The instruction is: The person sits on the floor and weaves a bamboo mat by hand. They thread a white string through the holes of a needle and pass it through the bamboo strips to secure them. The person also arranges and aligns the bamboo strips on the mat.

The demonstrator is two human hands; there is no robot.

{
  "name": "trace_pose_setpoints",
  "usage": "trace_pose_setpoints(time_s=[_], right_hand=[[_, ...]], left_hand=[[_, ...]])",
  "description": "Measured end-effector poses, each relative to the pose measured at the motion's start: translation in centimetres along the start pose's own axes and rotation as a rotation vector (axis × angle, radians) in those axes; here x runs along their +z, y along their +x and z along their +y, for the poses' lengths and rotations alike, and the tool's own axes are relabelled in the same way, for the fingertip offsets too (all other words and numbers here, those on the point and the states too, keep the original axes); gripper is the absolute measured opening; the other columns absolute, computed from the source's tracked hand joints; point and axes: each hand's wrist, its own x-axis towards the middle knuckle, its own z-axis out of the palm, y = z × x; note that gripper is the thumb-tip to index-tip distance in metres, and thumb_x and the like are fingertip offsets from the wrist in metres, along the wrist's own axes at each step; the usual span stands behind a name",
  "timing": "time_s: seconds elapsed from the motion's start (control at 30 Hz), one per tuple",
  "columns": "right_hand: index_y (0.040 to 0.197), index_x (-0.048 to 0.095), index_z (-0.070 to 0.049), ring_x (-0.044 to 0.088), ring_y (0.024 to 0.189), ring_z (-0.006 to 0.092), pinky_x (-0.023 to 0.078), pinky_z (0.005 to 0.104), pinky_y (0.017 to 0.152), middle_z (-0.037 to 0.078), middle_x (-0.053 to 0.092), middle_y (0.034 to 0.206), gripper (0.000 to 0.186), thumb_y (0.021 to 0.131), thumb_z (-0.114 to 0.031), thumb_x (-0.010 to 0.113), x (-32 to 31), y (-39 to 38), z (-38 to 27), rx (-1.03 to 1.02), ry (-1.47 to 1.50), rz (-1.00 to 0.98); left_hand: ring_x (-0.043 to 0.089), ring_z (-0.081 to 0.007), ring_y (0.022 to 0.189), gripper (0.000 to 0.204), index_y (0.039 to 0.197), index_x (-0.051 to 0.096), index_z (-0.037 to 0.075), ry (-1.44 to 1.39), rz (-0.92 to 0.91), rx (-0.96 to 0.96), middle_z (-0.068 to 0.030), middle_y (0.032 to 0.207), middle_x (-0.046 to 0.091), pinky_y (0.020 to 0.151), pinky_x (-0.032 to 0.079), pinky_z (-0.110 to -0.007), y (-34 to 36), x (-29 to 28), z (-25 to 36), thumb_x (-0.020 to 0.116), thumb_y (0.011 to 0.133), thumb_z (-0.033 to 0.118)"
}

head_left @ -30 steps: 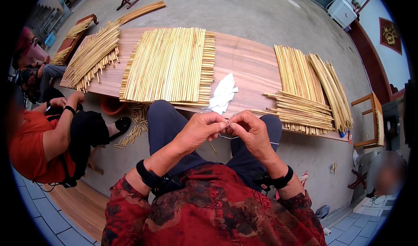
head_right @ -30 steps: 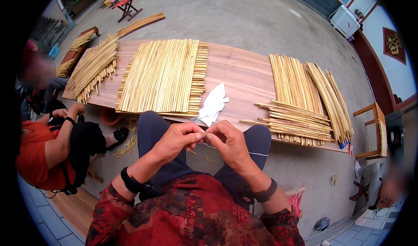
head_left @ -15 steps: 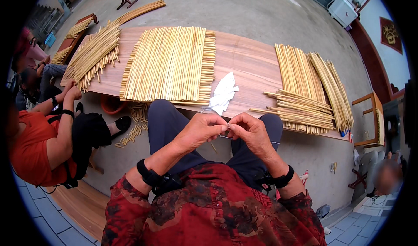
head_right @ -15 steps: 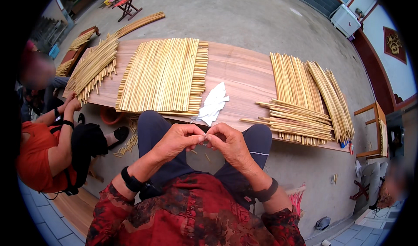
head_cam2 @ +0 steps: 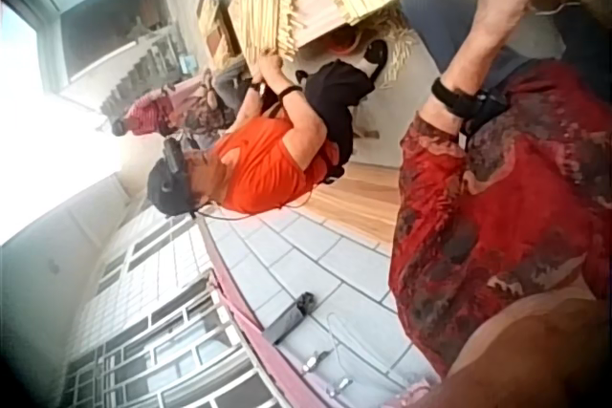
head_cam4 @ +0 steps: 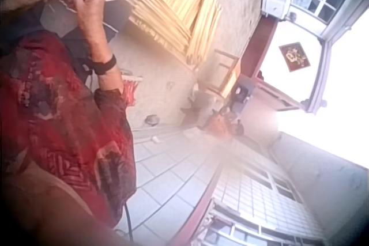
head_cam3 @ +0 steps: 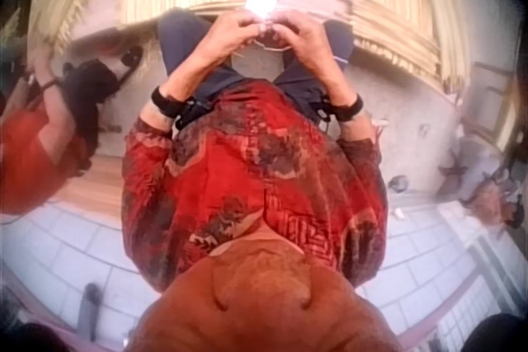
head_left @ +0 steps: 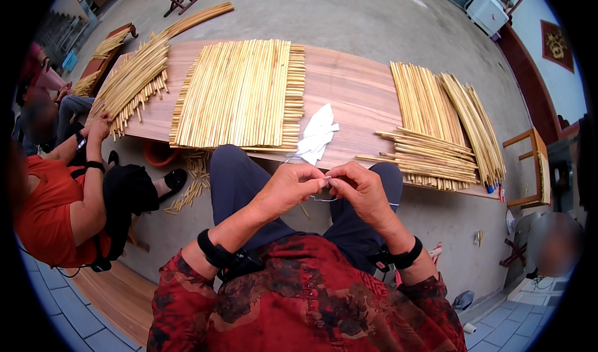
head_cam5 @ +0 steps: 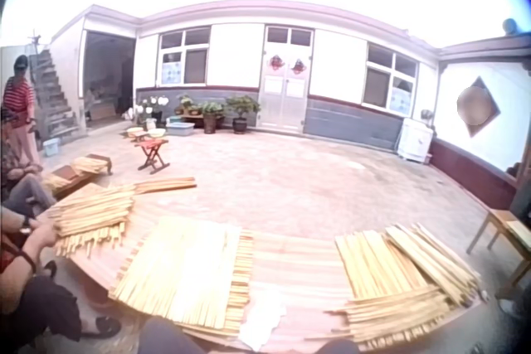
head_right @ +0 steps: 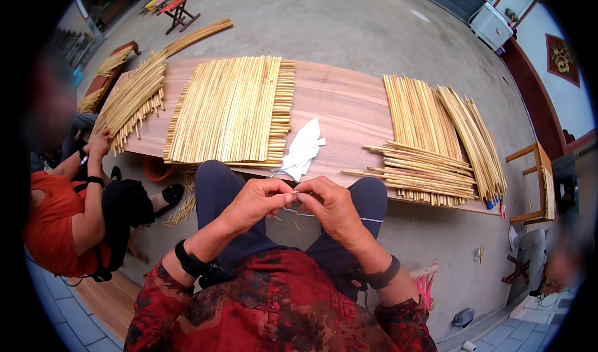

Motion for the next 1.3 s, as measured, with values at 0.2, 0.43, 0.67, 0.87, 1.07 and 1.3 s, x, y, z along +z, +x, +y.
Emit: trace_pose_setpoints(time_s=[0.2, 0.43, 0.67, 0.87, 1.07, 1.3], right_hand=[[0.093, 0.061, -0.001, 0.059, 0.066, 0.0098, 0.047, 0.0218, 0.059, 0.004, 0.061, 0.081, 0.012, 0.083, -0.006, 0.063, -1.0, -0.3, 0.3, 0.053, -0.111, 0.000], [0.110, 0.057, -0.005, 0.058, 0.071, 0.0085, 0.047, 0.0205, 0.059, 0.004, 0.058, 0.096, 0.030, 0.081, -0.003, 0.063, -1.4, -0.9, 0.3, 0.001, -0.037, 0.097], [0.111, 0.056, -0.004, 0.059, 0.068, 0.0119, 0.048, 0.0264, 0.059, 0.005, 0.058, 0.097, 0.031, 0.081, -0.007, 0.064, -0.4, -0.6, -0.5, -0.115, -0.301, 0.027], [0.103, 0.059, -0.001, 0.058, 0.064, 0.0095, 0.048, 0.0228, 0.054, 0.003, 0.059, 0.084, 0.023, 0.089, -0.019, 0.058, -0.4, -0.1, -0.3, 0.347, 0.373, -0.092], [0.093, 0.060, -0.003, 0.055, 0.061, 0.0076, 0.045, 0.0205, 0.051, 0.001, 0.058, 0.075, 0.017, 0.089, -0.019, 0.058, -0.8, 0.0, 0.6, 0.309, 0.640, -0.021], [0.091, 0.056, -0.002, 0.047, 0.055, 0.0091, 0.041, 0.0219, 0.047, 0.007, 0.059, 0.083, 0.010, 0.089, -0.011, 0.054, -0.7, 0.0, -0.1, 0.216, 0.968, 0.078]], left_hand=[[0.043, -0.0022, 0.058, 0.016, 0.096, 0.063, 0.002, 0.001, -0.058, -0.034, 0.0049, 0.071, 0.053, 0.050, 0.035, -0.018, -0.2, 0.0, 0.7, 0.060, 0.086, 0.015], [0.049, -0.0057, 0.067, 0.031, 0.110, 0.055, -0.005, 0.191, -0.019, 0.036, 0.0001, 0.075, 0.055, 0.060, 0.042, -0.022, 0.1, -0.6, 0.4, 0.058, 0.083, 0.009], [0.051, -0.0067, 0.069, 0.046, 0.125, 0.041, -0.003, 0.155, -0.057, 0.071, -0.0014, 0.075, 0.054, 0.063, 0.043, -0.022, 0.0, -0.1, 1.1, 0.053, 0.081, 0.004], [0.049, -0.0047, 0.069, 0.047, 0.128, 0.041, 0.003, 0.193, -0.072, 0.195, 0.0006, 0.075, 0.053, 0.062, 0.042, -0.020, -0.1, 0.2, 1.0, 0.048, 0.082, -0.002], [0.049, -0.0031, 0.067, 0.036, 0.120, 0.047, 0.003, 0.205, -0.026, 0.133, 0.0016, 0.075, 0.054, 0.060, 0.040, -0.018, -0.2, 0.7, 1.6, 0.054, 0.085, 0.004], [0.043, 0.0002, 0.061, 0.009, 0.092, 0.061, 0.004, 0.072, 0.069, 0.163, 0.0073, 0.070, 0.052, 0.053, 0.033, -0.016, 0.5, 1.0, 0.8, 0.059, 0.085, 0.009]])
